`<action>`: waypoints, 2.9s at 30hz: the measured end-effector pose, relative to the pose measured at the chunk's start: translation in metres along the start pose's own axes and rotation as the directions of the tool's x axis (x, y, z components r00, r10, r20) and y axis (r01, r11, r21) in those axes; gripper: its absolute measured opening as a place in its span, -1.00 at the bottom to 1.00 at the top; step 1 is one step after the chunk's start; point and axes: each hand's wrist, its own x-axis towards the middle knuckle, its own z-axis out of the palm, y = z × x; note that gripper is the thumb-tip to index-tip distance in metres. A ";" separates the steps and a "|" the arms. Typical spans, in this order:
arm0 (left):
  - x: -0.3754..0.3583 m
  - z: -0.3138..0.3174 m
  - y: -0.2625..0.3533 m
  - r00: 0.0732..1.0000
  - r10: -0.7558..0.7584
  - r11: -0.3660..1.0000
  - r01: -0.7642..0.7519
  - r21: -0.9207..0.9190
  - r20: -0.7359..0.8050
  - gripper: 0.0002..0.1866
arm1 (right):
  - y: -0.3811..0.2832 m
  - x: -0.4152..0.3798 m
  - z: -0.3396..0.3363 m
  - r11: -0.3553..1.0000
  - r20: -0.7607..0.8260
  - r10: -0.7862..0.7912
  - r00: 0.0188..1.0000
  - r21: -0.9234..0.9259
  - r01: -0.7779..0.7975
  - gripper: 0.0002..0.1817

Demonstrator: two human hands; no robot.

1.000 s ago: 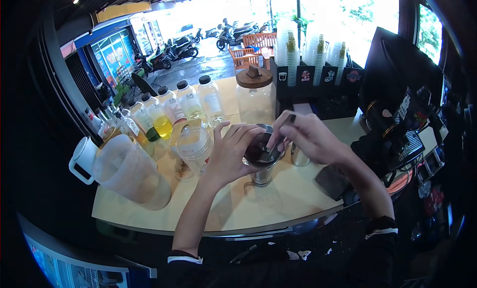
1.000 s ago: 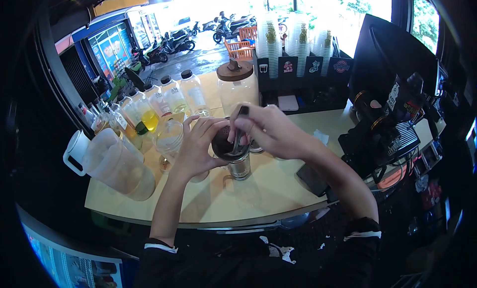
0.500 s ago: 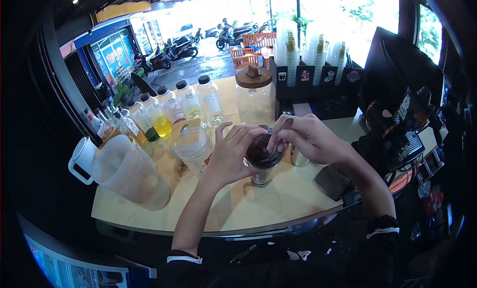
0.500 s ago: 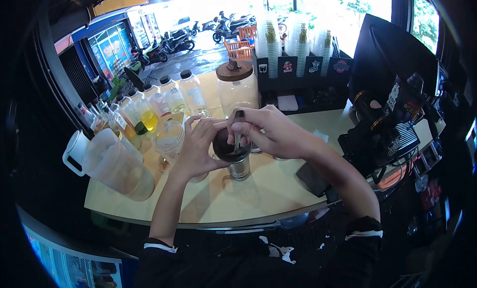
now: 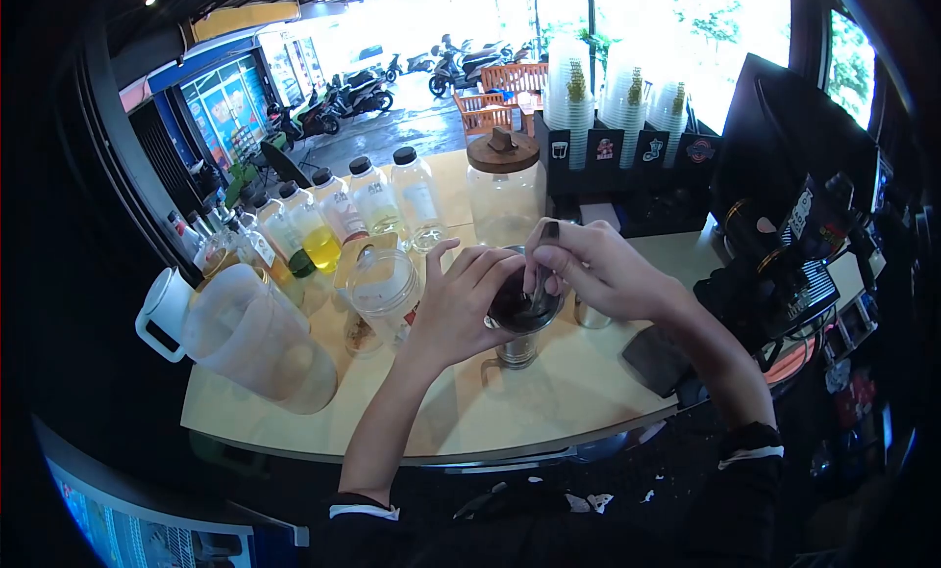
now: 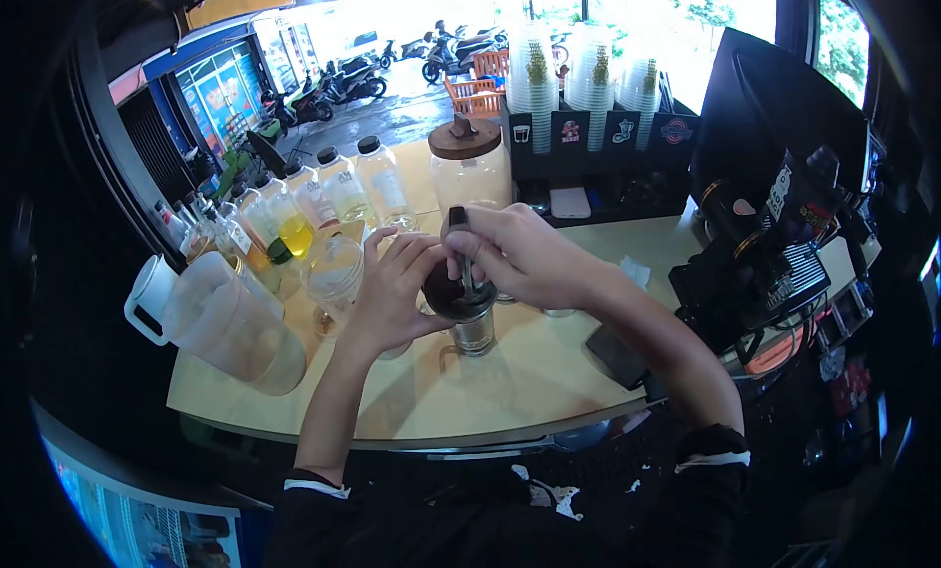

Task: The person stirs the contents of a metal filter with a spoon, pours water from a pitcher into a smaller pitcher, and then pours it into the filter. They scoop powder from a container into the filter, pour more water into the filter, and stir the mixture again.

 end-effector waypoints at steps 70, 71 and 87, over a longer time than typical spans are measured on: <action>0.002 -0.005 -0.002 0.999 0.003 0.999 -0.005 -0.037 -0.043 -0.15 | -0.002 -0.022 0.002 0.984 -0.136 0.139 0.981 0.133 -0.121 -0.82; 0.002 -0.005 -0.002 0.999 0.003 0.999 -0.005 -0.036 -0.044 -0.15 | -0.002 -0.022 0.001 0.966 -0.193 0.138 0.971 0.244 -0.089 -0.82; 0.000 -0.001 -0.001 1.000 0.006 1.000 -0.005 0.011 -0.003 -0.14 | -0.007 -0.011 -0.004 1.000 -0.042 0.010 0.999 0.003 -0.010 -0.86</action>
